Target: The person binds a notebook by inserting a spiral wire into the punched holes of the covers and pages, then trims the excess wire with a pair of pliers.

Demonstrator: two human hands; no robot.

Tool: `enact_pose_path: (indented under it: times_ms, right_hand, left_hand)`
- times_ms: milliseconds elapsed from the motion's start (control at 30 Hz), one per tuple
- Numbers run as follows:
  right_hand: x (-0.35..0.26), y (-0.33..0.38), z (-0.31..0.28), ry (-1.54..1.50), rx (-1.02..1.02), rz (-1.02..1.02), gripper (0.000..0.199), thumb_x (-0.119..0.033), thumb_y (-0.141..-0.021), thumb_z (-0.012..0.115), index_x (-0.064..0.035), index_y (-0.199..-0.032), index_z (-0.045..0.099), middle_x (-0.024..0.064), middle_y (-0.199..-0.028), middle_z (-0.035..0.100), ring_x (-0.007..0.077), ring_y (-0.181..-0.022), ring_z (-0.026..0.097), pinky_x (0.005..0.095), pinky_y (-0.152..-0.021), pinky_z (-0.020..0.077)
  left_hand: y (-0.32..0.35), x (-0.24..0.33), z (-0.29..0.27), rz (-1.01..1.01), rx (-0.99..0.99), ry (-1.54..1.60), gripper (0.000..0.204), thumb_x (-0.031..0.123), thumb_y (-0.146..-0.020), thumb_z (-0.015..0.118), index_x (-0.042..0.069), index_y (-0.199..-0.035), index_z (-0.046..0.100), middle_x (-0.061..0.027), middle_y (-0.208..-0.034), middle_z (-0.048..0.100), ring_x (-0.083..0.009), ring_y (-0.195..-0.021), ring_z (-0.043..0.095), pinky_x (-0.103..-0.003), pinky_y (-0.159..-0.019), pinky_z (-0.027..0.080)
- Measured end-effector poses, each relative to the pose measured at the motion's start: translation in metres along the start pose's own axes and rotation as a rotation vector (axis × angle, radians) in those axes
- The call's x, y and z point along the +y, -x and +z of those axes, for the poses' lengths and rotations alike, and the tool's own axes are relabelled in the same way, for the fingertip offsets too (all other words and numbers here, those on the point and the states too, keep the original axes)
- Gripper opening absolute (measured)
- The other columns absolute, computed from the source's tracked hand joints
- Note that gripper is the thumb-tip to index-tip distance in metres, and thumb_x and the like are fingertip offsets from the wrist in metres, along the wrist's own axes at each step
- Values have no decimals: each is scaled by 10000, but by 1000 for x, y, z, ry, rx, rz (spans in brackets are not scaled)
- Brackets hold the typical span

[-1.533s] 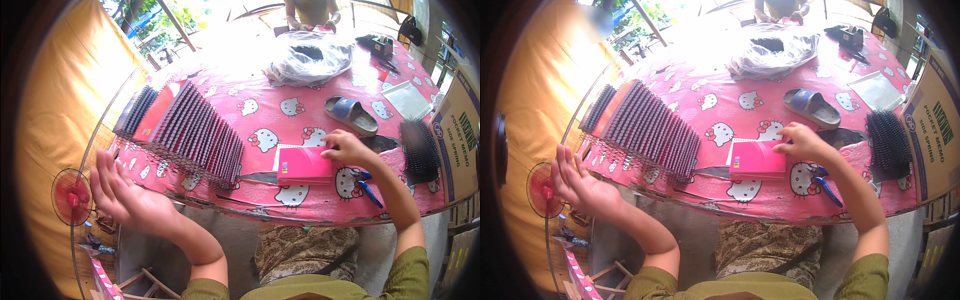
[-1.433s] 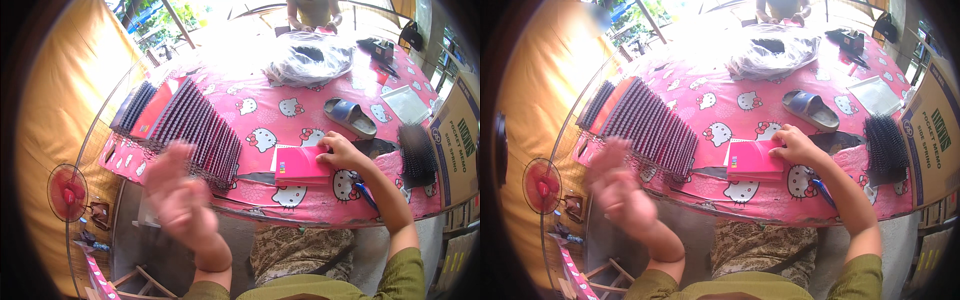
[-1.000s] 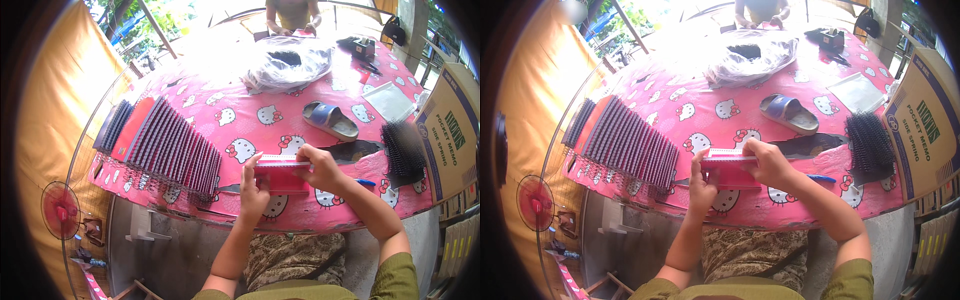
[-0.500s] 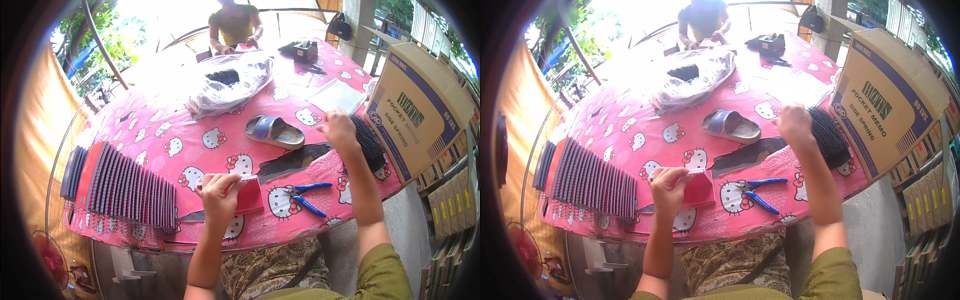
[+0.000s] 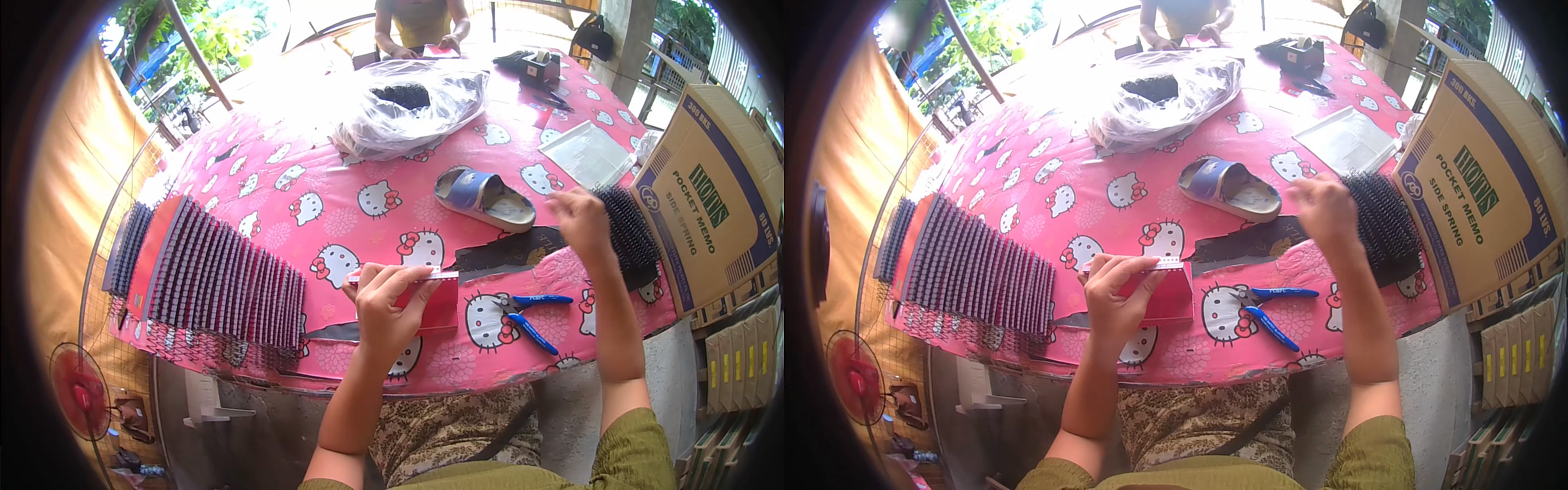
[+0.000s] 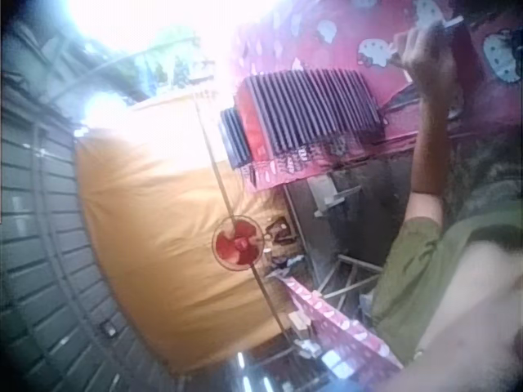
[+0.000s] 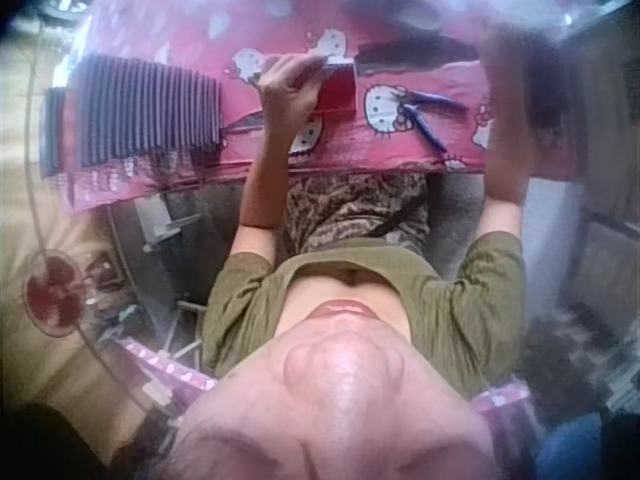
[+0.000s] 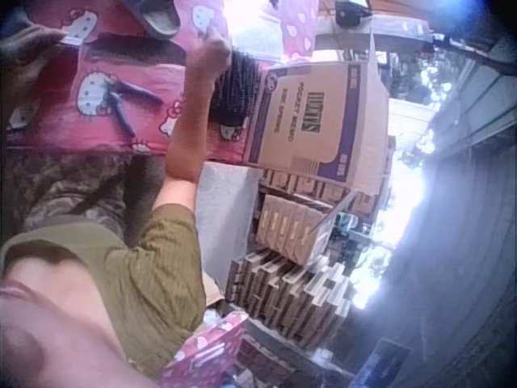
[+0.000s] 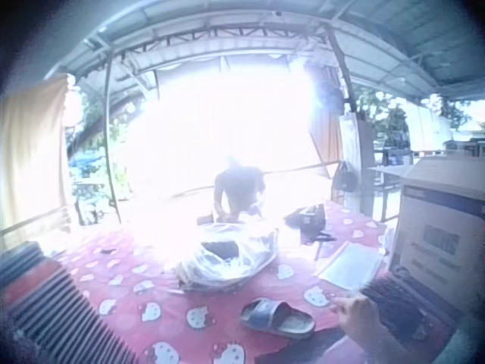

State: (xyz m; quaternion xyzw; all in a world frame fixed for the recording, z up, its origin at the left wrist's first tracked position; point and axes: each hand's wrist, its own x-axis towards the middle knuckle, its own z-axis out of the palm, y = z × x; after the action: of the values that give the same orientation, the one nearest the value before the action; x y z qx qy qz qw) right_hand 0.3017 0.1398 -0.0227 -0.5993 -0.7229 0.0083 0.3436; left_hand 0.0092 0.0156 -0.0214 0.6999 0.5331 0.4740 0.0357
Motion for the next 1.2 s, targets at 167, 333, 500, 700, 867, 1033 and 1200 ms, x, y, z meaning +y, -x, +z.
enact_pose_path:
  times_ms: [167, 333, 500, 700, 867, 1033, 1200]
  right_hand:
    - [-84, 15, -2, -807, -607, -162, 155, -46, -782, 760, -49, -937, 749, 32, -833, 666, 87, -741, 594, 250, -651, 475]
    - [-98, 6, -2, -771, -633, -187, 186, -45, -745, 785, -50, -928, 748, 49, -823, 652, 118, -752, 598, 274, -666, 480]
    - [-102, 23, 1, -810, -659, -233, 162, -21, -781, 748, -23, -942, 723, 59, -824, 642, 134, -752, 609, 286, -667, 484]
    - [-104, 29, 1, -816, -621, -191, 111, -27, -814, 706, -4, -922, 700, 93, -835, 642, 178, -727, 620, 308, -672, 492]
    - [-104, 30, 0, -769, -530, -343, 112, -30, -806, 711, -7, -915, 695, 87, -844, 639, 198, -739, 635, 307, -668, 495]
    - [-116, 37, -5, -645, -580, -229, 176, -61, -785, 733, -45, -934, 642, 72, -852, 614, 207, -720, 634, 329, -627, 493]
    - [-118, 42, -1, -373, -320, -504, 260, -208, -802, 725, -62, -950, 568, 84, -846, 572, 293, -772, 632, 409, -595, 495]
  left_hand:
    - [0, 1, 0, -39, 24, 3, 200, 134, -720, 824, 65, -889, 742, -23, -831, 706, -160, -792, 548, -307, -736, 442]
    - [2, 0, 2, -57, 65, 12, 198, 208, -715, 831, 103, -857, 740, 6, -800, 700, -159, -775, 545, -307, -821, 369]
    - [3, 0, 3, -33, 91, 2, 190, 175, -712, 832, 92, -855, 737, -12, -805, 705, -169, -768, 549, -309, -773, 406]
    - [3, 4, 5, -14, 91, -2, 196, 150, -723, 823, 76, -880, 730, -25, -823, 708, -174, -777, 559, -310, -758, 428]
    - [4, 4, 5, -29, 89, 26, 211, 160, -729, 821, 84, -902, 728, -21, -828, 702, -168, -790, 559, -312, -775, 412]
    - [8, 3, 9, -105, 126, 28, 412, 203, -716, 836, 121, -1086, 674, 13, -821, 688, -159, -809, 557, -312, -830, 345]
    - [9, 3, 5, -94, 50, -88, 560, 174, -723, 848, 104, -1210, 581, 3, -881, 679, -125, -939, 577, -329, -917, 339]
